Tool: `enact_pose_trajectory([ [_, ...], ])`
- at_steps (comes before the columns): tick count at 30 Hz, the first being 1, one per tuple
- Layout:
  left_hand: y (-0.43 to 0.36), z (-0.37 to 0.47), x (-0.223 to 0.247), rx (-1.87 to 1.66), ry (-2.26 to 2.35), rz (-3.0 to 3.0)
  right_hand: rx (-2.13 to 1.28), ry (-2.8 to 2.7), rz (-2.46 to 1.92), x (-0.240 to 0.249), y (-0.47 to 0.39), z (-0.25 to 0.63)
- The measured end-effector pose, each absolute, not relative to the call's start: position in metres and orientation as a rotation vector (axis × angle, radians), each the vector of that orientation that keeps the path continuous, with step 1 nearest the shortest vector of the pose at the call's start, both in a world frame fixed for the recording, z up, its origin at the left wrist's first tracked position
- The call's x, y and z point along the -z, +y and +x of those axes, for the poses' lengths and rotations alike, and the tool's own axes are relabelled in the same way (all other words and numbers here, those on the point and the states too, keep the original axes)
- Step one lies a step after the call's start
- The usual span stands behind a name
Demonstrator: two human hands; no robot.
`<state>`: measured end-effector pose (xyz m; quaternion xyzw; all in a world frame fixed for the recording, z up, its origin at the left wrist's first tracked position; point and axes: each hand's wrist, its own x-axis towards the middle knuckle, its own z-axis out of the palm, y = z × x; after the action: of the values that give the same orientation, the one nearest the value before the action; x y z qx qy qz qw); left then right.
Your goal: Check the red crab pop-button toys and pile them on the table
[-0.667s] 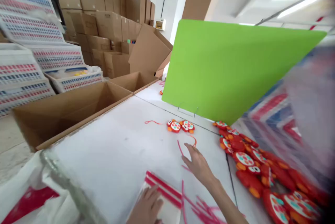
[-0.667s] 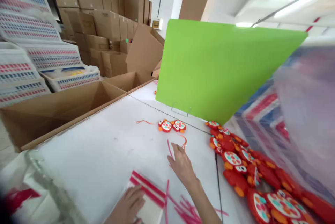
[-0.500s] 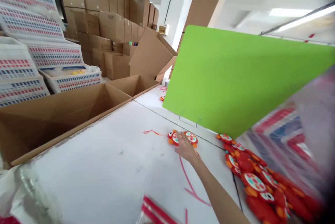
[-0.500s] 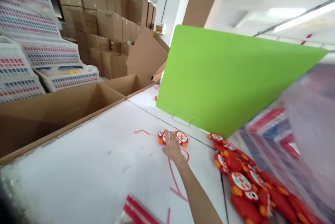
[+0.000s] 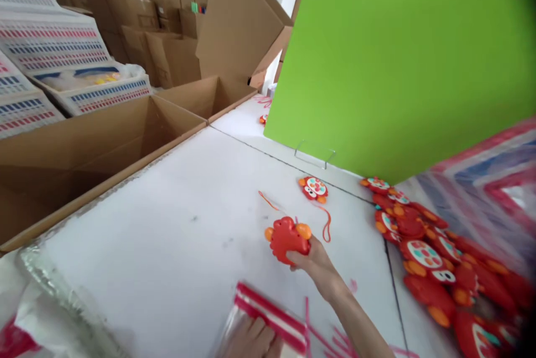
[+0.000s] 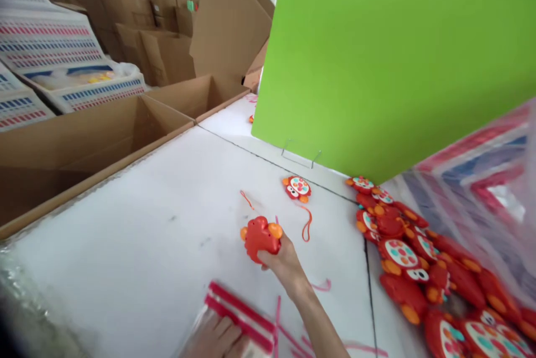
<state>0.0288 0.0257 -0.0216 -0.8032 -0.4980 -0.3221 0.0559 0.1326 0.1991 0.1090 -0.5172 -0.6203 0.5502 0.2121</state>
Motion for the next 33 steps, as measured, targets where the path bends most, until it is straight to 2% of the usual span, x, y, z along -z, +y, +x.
enact_pose_trajectory([
  [3,0.017,0.023,0.0,0.811,-1.596,-2.65,-1.576,-1.451,-1.413,-0.106,0.154,0.148],
  [9,0.012,0.018,-0.037,0.554,-1.775,-2.857,-1.418,-1.17,-1.599,-0.098,0.092,0.179],
  [14,0.012,0.016,-0.053,0.507,-1.999,-2.862,-1.3,-1.225,-1.822,-0.095,0.048,0.211],
  [18,0.009,0.008,-0.06,0.528,-2.208,-2.841,-1.29,-1.479,-1.923,-0.092,0.021,0.227],
  [23,0.005,0.002,-0.051,0.628,-2.005,-2.961,-1.54,-1.727,-1.644,-0.098,0.004,0.232],
  [28,0.002,0.005,-0.043,0.641,-1.898,-2.907,-1.696,-1.41,-1.444,-0.122,0.01,0.219],
  [31,0.0,0.007,-0.042,0.65,-1.78,-2.834,-1.626,-1.155,-1.411,-0.126,0.02,0.19],
  [33,-0.001,0.007,-0.04,0.681,-1.666,-2.805,-1.498,-1.25,-1.474,-0.122,0.025,0.17],
])
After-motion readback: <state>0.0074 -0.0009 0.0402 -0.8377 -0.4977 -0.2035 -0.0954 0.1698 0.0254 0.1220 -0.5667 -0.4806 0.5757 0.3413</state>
